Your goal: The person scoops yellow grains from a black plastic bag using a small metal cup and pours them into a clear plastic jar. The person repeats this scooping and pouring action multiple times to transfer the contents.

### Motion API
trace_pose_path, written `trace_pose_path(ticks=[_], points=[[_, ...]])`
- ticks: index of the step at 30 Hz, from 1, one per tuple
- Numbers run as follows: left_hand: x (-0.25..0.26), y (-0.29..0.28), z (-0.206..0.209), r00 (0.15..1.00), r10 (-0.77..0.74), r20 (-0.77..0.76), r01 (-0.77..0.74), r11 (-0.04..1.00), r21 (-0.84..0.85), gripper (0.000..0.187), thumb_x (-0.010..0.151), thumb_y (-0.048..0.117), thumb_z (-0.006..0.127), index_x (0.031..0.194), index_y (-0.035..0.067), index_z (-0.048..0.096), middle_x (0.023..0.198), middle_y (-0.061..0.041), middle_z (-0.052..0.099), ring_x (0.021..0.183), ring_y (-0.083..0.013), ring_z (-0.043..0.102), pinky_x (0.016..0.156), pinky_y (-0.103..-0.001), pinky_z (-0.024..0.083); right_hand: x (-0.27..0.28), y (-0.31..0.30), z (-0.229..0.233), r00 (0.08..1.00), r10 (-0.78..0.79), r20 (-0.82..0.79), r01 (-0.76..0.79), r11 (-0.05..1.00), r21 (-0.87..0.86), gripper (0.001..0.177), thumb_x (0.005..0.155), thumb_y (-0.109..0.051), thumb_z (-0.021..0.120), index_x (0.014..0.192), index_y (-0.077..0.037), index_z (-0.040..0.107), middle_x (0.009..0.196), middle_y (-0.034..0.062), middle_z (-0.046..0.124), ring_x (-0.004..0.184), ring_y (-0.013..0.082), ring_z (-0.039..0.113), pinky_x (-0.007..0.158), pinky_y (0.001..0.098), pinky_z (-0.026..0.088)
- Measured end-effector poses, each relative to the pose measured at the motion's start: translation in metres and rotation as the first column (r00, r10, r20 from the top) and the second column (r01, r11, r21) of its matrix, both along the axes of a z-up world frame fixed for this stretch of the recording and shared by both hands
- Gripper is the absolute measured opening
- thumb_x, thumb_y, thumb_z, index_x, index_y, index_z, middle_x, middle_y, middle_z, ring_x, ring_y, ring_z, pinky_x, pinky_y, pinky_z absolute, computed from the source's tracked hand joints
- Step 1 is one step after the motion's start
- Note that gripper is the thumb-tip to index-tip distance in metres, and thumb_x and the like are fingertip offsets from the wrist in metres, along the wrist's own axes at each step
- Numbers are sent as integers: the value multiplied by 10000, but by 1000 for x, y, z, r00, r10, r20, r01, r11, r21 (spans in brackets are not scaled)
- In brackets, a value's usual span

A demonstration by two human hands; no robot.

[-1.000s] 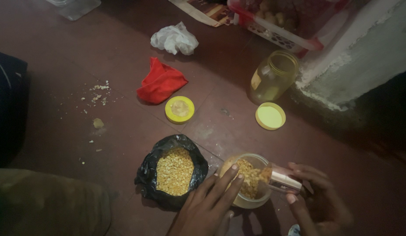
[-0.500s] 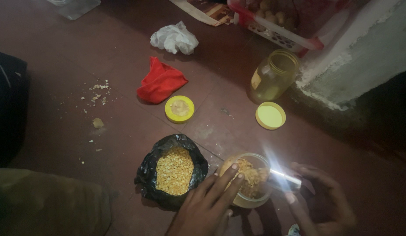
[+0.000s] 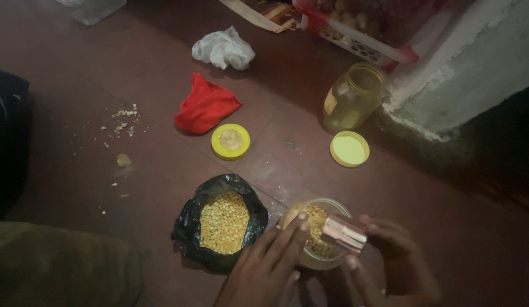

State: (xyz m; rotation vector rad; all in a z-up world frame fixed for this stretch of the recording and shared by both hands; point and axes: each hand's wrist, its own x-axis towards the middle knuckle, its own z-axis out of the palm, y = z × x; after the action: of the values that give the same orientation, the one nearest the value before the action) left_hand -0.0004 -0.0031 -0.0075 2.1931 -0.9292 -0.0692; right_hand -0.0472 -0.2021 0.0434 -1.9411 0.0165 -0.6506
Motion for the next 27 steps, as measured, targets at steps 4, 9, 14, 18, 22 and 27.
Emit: trace_pose_path(ticks=[4, 9, 14, 18, 22, 27], points=[[0, -1, -3, 989, 44, 141, -53, 997, 59, 846, 902, 211, 751, 1632, 208, 322, 1668, -118, 355, 1384, -383, 487, 1015, -534, 481, -1, 4, -7, 999, 43, 13, -43, 999, -32, 398, 784, 75, 718, 1158, 35, 588, 1234, 246, 655, 1264, 330, 655, 1050, 451, 560], [-1, -2, -1, 999, 17, 33, -18, 999, 27, 901, 813, 194, 776, 1578, 147, 303, 1606, -145, 349, 1378, -455, 473, 950, -563, 478, -1, 3, -11, 998, 55, 42, -56, 998, 15, 408, 790, 69, 738, 1172, 15, 604, 1254, 220, 681, 1218, 289, 691, 1023, 411, 642], [0, -1, 2, 996, 23, 82, -24, 1000, 18, 920, 820, 212, 782, 1604, 146, 304, 1643, -132, 345, 1353, -405, 492, 978, -538, 488, -1, 1, -11, 996, 62, 63, -64, 997, 39, 439, 788, 81, 736, 1200, 24, 596, 1264, 240, 660, 1266, 309, 657, 1052, 414, 606], [0, -1, 2, 1000, -5, 17, 4, 1000, 20, 928, 826, 197, 793, 1583, 92, 267, 1614, -165, 309, 1400, -449, 440, 1013, -600, 461, -1, 3, -10, 998, 58, 33, -59, 998, 33, 437, 786, 97, 729, 1196, 34, 589, 1270, 255, 652, 1300, 325, 641, 1111, 437, 571], [1, -1, 1, 1000, -15, 21, 15, 999, 35, 927, 845, 211, 782, 1603, 109, 257, 1638, -163, 304, 1376, -416, 439, 975, -554, 469, -2, 3, -11, 996, 71, 52, -74, 995, 63, 462, 784, 101, 734, 1218, 33, 591, 1277, 253, 655, 1275, 312, 651, 1023, 404, 598], [0, -1, -1, 1000, -14, 11, 14, 999, 34, 930, 847, 228, 776, 1614, 122, 262, 1656, -144, 300, 1389, -407, 445, 989, -534, 477, -2, 2, -13, 994, 87, 61, -92, 992, 89, 486, 782, 96, 750, 1236, 29, 589, 1291, 254, 647, 1193, 285, 673, 967, 388, 609]])
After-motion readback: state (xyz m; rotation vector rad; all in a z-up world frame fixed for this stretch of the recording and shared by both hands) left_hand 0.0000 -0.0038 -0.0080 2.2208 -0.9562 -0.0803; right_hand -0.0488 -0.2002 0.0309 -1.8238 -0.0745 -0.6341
